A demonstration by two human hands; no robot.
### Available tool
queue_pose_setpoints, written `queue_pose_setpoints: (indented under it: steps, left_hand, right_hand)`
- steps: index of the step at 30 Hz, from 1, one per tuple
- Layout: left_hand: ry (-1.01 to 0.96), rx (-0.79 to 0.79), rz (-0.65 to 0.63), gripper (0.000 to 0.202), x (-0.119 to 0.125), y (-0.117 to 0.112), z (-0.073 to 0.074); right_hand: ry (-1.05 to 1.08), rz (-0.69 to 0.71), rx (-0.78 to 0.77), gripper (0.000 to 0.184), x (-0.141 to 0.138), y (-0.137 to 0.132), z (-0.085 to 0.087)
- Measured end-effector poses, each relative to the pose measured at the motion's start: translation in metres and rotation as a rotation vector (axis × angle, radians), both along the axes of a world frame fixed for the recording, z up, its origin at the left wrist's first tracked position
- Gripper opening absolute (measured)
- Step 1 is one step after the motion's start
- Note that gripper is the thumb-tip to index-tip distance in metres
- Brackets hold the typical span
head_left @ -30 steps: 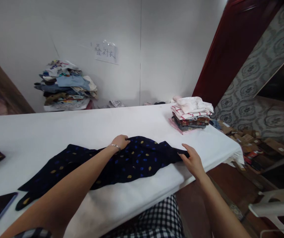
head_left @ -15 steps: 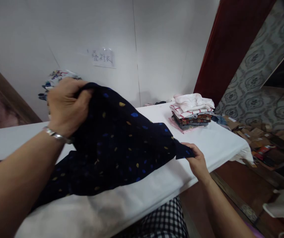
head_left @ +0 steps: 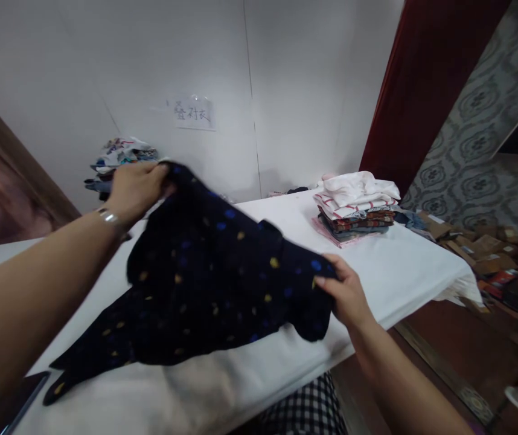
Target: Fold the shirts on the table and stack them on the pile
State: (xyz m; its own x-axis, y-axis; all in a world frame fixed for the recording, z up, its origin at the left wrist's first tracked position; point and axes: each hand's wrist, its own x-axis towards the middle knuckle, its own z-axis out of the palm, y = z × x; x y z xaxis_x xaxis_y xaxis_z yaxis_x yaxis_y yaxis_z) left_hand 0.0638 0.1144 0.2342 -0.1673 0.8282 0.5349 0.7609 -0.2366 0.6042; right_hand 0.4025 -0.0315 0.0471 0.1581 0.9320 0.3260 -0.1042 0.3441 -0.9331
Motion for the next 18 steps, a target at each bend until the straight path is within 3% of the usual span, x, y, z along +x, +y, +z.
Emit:
queue_pose_setpoints:
  steps: [2,4,6,8,10,13,15,18]
  left_hand:
    - [0.025,0.048,-0.036,0.031,0.046,0.035,0.010]
    - [0.064,-0.010,-0.193,0.048,0.091,0.063,0.010]
    - [0.093,-0.075,-0.298,0.066,0.128,0.074,-0.005]
    - [0.138,-0.114,-0.391,0.068,0.151,0.067,-0.035]
    - [0.260,-0.141,-0.573,0.057,0.153,0.042,-0.074]
    - [0.429,-0.157,-0.739,0.035,0.125,-0.017,-0.136]
    - [0.532,-0.241,-0.766,0.030,0.096,-0.063,-0.173]
    - [0.628,-0.329,-0.652,0.035,0.054,-0.126,-0.216]
  right_hand:
    - [0.151,-0.157,0.006,0.042,0.009,0.036,0.001]
    - [0.219,-0.256,0.017,0.051,0.021,0.067,-0.005]
    - [0.169,-0.265,-0.026,0.062,0.034,0.086,-0.023]
    - [0.052,-0.233,-0.118,0.070,0.046,0.089,-0.051]
    - [-0.052,-0.213,-0.191,0.073,0.056,0.078,-0.085]
    - [-0.112,-0.178,-0.213,0.069,0.061,0.052,-0.125]
    - [-0.138,-0.141,-0.219,0.064,0.058,0.036,-0.137]
    - [-0.292,-0.083,-0.204,0.049,0.046,0.016,-0.135]
